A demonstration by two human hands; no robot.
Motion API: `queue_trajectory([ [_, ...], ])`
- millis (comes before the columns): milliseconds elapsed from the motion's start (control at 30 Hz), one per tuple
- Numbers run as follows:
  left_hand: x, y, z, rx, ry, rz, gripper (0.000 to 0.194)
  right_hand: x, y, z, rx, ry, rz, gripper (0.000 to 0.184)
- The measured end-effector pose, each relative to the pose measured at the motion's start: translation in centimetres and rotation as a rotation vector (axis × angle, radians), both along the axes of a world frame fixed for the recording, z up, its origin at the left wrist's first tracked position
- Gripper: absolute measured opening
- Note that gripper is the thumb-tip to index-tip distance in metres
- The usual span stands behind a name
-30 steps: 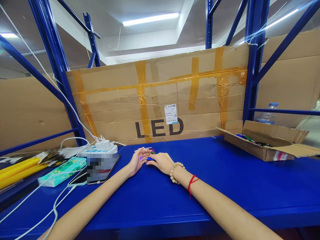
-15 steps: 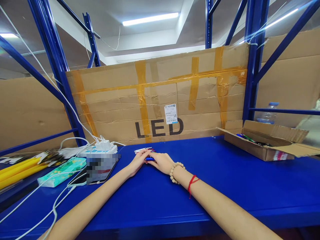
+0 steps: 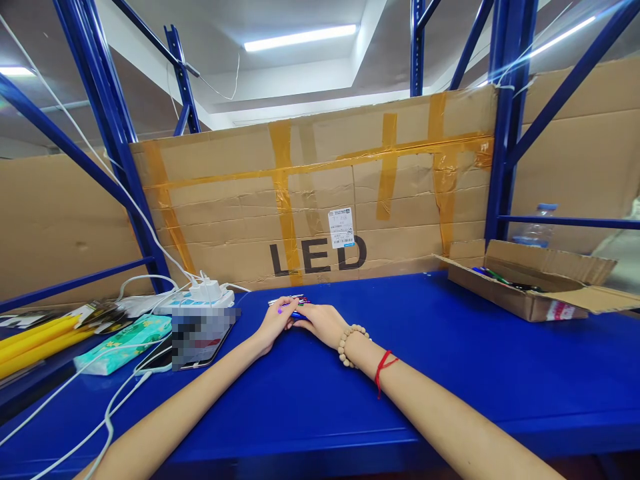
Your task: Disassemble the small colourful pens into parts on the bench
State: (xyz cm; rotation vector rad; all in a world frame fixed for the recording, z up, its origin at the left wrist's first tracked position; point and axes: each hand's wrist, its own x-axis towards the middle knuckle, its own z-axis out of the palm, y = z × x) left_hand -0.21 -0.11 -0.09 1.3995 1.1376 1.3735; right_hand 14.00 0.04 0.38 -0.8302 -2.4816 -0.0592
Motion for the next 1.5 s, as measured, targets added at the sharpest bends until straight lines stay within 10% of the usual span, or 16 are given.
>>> queue_trajectory([
  [1500,-0.8,0.8,-0.1,0.063,-0.177,0.087,0.015,0.0,-0.1,0.0,-0.024,-0.015,-0.049,0.031],
])
